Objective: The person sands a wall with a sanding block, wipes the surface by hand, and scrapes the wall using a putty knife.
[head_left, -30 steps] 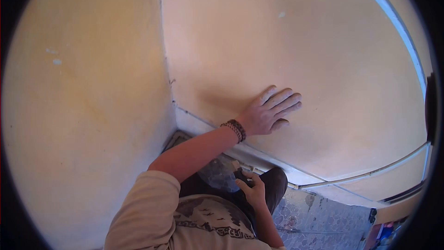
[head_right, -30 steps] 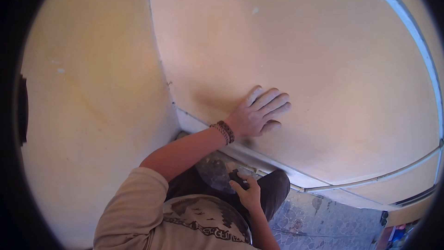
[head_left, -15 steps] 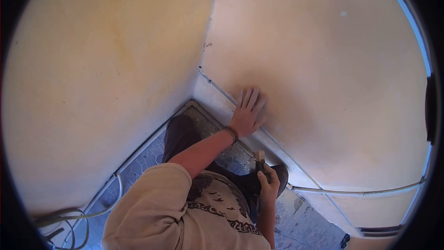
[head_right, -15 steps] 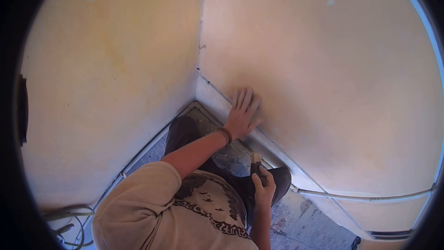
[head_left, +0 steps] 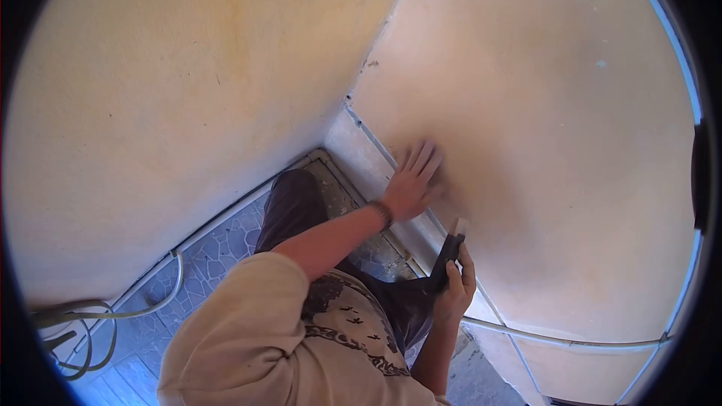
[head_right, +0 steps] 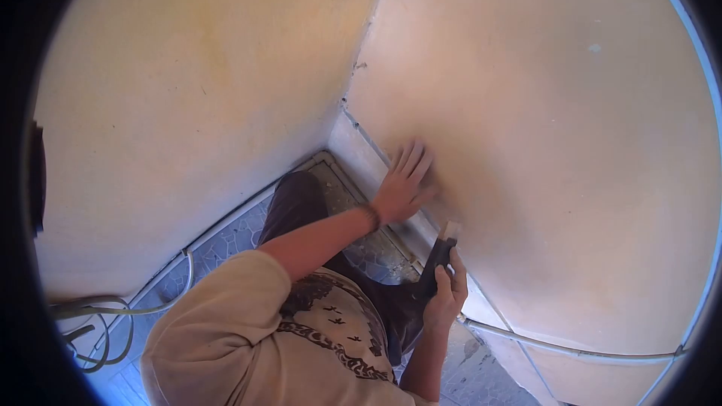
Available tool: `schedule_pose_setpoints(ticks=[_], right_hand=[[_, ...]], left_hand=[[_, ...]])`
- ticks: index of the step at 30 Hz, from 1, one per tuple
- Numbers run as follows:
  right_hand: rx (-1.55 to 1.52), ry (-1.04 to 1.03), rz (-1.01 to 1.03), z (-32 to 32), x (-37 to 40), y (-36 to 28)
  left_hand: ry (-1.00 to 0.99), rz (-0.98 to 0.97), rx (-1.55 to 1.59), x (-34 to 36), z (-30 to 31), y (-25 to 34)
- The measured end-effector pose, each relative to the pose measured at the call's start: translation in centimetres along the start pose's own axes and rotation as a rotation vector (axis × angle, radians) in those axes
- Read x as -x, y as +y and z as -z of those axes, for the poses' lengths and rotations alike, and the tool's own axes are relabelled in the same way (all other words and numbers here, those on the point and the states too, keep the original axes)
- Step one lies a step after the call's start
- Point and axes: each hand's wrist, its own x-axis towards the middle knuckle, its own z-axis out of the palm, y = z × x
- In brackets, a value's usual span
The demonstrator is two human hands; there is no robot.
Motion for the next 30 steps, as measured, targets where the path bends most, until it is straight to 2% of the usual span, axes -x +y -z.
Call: schedule_pose_setpoints(ticks=[2, 4, 7, 10, 12, 15, 16, 19, 22, 24, 25, 27, 28, 30], right_hand=[[0.016, -0.004, 0.053, -1.1, -0.1, -0.2], [0.011, -0.005, 0.138, -2.0, -0.6, 0.4], [0.092, 0.042, 0.272, -4.0, -1.9, 0.7], [0.122, 0.024, 0.352, -6.0, -3.4, 1.3], [0.144, 0.021, 0.336, -7.6, -3.5, 0.8], [0.575, 0.077, 0.601, -9.4, -2.9, -0.2], [0.587, 0.017, 0.654, -9.2, -3.4, 0.2], [0.541, -0.214, 0.603, -9.2, -2.9, -1.4], [0.621, -0.437, 0.611, -8.1, -3.4, -3.9], [0.871, -0.344, 0.895, -6.2, -4.5, -7.5], [0.917, -0.213, 1.021, -5.1, -5.2, -9.3], [1.052, 0.046, 1.281, -2.2, -7.1, -14.4], [1.093, 0.149, 1.468, -2.0, -7.8, -17.7], [1.257, 0.379, 1.654, -2.7, -8.1, -23.7]], left_hand=[[-0.2, 0.294, 0.144, 5.5, 1.2, 0.7], [-0.134, 0.56, 0.315, 9.1, 2.2, 1.7], [-0.192, 0.538, 0.634, 8.0, 5.6, 4.6], [-0.07, 0.554, 1.01, 4.3, 8.1, 8.4], [-0.025, 0.531, 0.919, 2.7, 8.7, 9.7], [-0.033, 0.569, 0.906, 1.7, 9.3, 9.0], [-0.051, 0.593, 0.923, 1.5, 9.4, 8.5], [-0.04, 0.64, 1.037, 1.9, 9.4, 6.8], [0.107, 0.478, 0.78, 1.6, 9.2, 5.0], [0.265, 0.369, 0.529, -0.3, 9.3, 3.8], [0.342, 0.316, 0.402, -1.5, 9.4, 3.1], [0.373, 0.246, 0.414, -5.8, 11.3, 3.1], [0.469, 0.113, 0.274, -8.3, 11.6, 2.5], [0.634, -0.099, 0.005, -13.8, 12.3, 1.1]])
